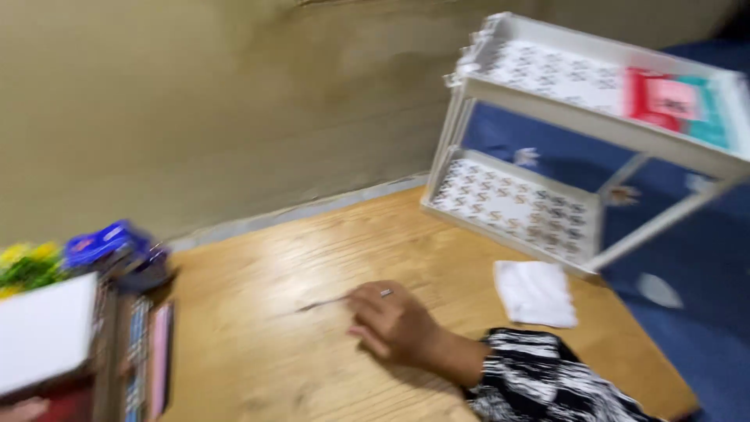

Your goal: Assemble a two-tier plastic storage shelf and organize stationery items on it.

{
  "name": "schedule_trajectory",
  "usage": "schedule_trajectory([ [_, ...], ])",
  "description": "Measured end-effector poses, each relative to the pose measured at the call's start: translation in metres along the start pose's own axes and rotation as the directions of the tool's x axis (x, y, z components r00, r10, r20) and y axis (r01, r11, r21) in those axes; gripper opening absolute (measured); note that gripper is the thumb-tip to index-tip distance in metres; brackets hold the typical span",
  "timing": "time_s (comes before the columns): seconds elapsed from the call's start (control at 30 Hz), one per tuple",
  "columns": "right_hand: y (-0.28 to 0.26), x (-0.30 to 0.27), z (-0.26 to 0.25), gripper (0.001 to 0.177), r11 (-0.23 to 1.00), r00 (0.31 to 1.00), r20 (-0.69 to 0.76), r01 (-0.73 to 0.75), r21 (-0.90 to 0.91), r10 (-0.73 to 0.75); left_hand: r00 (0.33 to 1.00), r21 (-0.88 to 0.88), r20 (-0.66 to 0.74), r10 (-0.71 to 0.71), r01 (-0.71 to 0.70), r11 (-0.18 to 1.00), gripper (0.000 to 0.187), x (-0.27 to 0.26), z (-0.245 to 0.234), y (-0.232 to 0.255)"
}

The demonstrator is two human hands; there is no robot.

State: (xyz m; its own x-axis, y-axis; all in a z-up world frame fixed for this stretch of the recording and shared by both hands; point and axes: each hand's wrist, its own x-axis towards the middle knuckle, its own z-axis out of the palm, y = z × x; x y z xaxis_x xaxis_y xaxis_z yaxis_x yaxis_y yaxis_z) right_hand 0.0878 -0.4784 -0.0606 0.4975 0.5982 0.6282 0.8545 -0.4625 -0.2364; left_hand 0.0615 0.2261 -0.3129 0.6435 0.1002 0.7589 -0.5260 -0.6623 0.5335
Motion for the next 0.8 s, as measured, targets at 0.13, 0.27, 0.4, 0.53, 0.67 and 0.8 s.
schedule_trajectory([
  [0.13, 0.001, 0.002, 0.020, 0.028, 0.989, 0.995, 0.040, -0.098, 0.109, 0.095, 0.998, 0.378, -0.023, -0.054, 0.059, 0.924, 0.017, 0.084, -0.018, 0.243],
  [0.27, -0.007, 0.005, 0.027, 0.030, 0.979, 0.983, 0.075, -0.176, 0.101, 0.169, 0.977, 0.639, -0.089, -0.194, 0.205, 0.742, 0.020, 0.155, -0.012, 0.411],
  [0.4, -0.010, 0.006, 0.034, 0.032, 0.981, 0.981, 0.098, -0.175, 0.085, 0.166, 0.947, 0.613, -0.184, -0.263, 0.320, 0.723, 0.020, 0.160, -0.022, 0.399],
  [0.53, -0.012, 0.007, 0.038, 0.034, 0.968, 0.961, 0.135, -0.249, 0.036, 0.242, 0.875, 0.570, -0.292, -0.388, 0.484, 0.664, 0.033, 0.161, -0.027, 0.352],
  [0.67, -0.012, 0.007, 0.039, 0.037, 0.953, 0.936, 0.184, -0.304, -0.007, 0.300, 0.764, 0.628, -0.380, -0.521, 0.627, 0.460, 0.058, 0.168, -0.031, 0.294],
  [0.8, -0.015, 0.008, 0.037, 0.038, 0.945, 0.925, 0.202, -0.327, -0.009, 0.322, 0.618, 0.592, -0.400, -0.677, 0.738, 0.324, 0.070, 0.192, -0.032, 0.303],
])
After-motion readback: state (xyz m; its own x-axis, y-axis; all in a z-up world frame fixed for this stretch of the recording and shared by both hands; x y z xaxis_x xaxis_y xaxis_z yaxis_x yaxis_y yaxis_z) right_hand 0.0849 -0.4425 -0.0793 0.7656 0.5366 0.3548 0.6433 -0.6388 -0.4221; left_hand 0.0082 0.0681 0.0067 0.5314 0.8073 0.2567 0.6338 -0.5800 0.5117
